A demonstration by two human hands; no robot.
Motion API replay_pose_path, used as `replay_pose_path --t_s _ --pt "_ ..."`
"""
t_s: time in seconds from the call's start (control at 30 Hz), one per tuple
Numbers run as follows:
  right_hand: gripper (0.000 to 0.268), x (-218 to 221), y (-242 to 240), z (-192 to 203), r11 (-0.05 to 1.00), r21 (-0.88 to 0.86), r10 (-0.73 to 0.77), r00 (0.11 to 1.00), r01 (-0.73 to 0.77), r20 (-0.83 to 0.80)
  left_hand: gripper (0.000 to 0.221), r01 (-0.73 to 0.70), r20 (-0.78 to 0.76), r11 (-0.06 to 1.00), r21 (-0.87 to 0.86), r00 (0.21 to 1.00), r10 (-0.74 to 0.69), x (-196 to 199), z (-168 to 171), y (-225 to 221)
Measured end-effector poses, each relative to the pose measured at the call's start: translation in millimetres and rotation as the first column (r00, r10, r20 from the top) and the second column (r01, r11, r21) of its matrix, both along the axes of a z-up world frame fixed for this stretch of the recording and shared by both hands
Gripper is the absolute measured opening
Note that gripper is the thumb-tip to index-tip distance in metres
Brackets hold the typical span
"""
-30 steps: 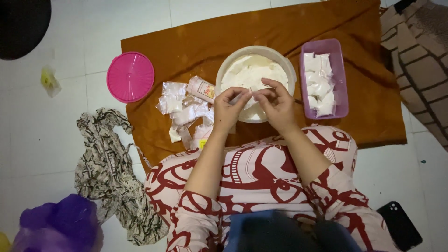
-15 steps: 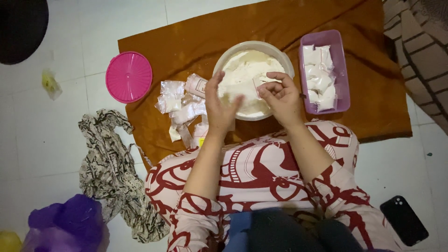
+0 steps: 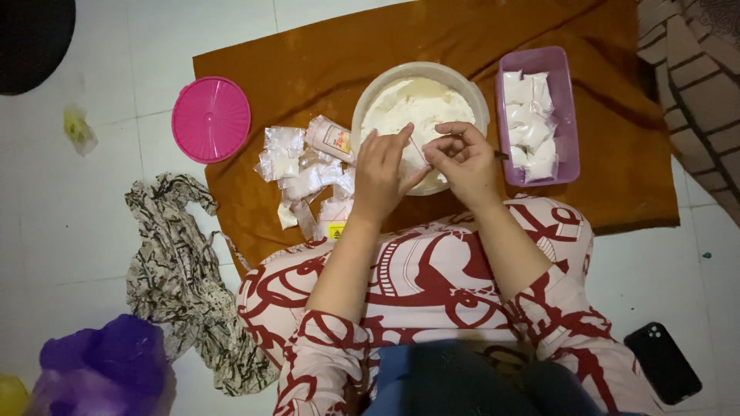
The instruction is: The person fills individual plastic bags with white powder by scooping it from a large bowl with a spoon, then seals each bag by hand. The filled bags are placed into a container.
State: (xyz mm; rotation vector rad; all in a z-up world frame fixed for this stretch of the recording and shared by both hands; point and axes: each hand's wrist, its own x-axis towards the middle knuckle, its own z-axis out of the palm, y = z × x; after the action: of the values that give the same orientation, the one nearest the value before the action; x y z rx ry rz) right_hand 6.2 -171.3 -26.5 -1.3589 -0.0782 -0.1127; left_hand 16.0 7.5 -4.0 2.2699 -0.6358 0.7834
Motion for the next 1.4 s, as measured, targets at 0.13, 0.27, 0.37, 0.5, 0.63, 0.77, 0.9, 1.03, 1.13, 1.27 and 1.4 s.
replay_pose_path --t_s 0.13,0.27,0.37,0.5,0.63,0.77,0.9,1.03,1.13,1.27,1.4 --pt "0.037 1 0 -4 0.999 0.034 0.007 1.0 -0.007 0.003 0.072 0.02 -0.053 0.997 -0.071 0.998 -0.024 -2 6 -1" --pt "0.035 -1 1 0 0.999 -0.025 -0.021 1.0 0.021 0.007 0.073 0.072 -0.111 0.985 -0.158 0.99 -0.09 -4 11 -2" --pt "0.024 -2 6 13 0.998 -0.05 -0.047 0.999 0.048 0.016 0.069 0.078 -0.121 0.979 -0.187 0.987 -0.102 -4 7 -3" --pt "0.008 -3 8 18 0.996 -0.077 -0.05 0.998 0.053 0.046 0.066 0.082 -0.13 0.975 -0.204 0.985 -0.111 -6 14 -1" --pt "0.008 -6 10 28 0.997 -0.071 -0.028 0.998 0.033 0.058 0.063 0.083 -0.134 0.976 -0.201 0.985 -0.112 -4 11 -2" --pt "0.011 -3 7 28 0.995 -0.095 0.006 0.995 0.004 0.103 0.067 0.091 -0.18 0.975 -0.204 0.975 -0.129 -6 12 -1" --pt "0.015 -3 4 16 0.988 -0.124 0.107 0.981 -0.087 0.159 0.068 0.103 -0.207 0.98 -0.17 0.969 -0.138 -8 13 -3" --pt "0.02 -1 0 17 0.974 -0.142 0.198 0.971 -0.179 0.134 0.064 0.119 -0.221 0.984 -0.135 0.964 -0.147 -8 11 -1" --pt "0.03 1 -1 13 0.961 -0.149 0.251 0.962 -0.233 0.112 0.065 0.117 -0.232 0.99 -0.077 0.964 -0.132 -9 11 0" --pt "0.034 0 3 24 0.955 0.168 0.241 0.97 -0.244 0.035 0.072 0.105 -0.252 0.99 -0.093 0.959 -0.125 -8 13 1" --pt "0.035 8 -3 9 0.933 0.27 0.246 0.969 -0.239 0.006 0.098 0.076 -0.35 0.924 -0.375 0.911 -0.216 -3 14 4"
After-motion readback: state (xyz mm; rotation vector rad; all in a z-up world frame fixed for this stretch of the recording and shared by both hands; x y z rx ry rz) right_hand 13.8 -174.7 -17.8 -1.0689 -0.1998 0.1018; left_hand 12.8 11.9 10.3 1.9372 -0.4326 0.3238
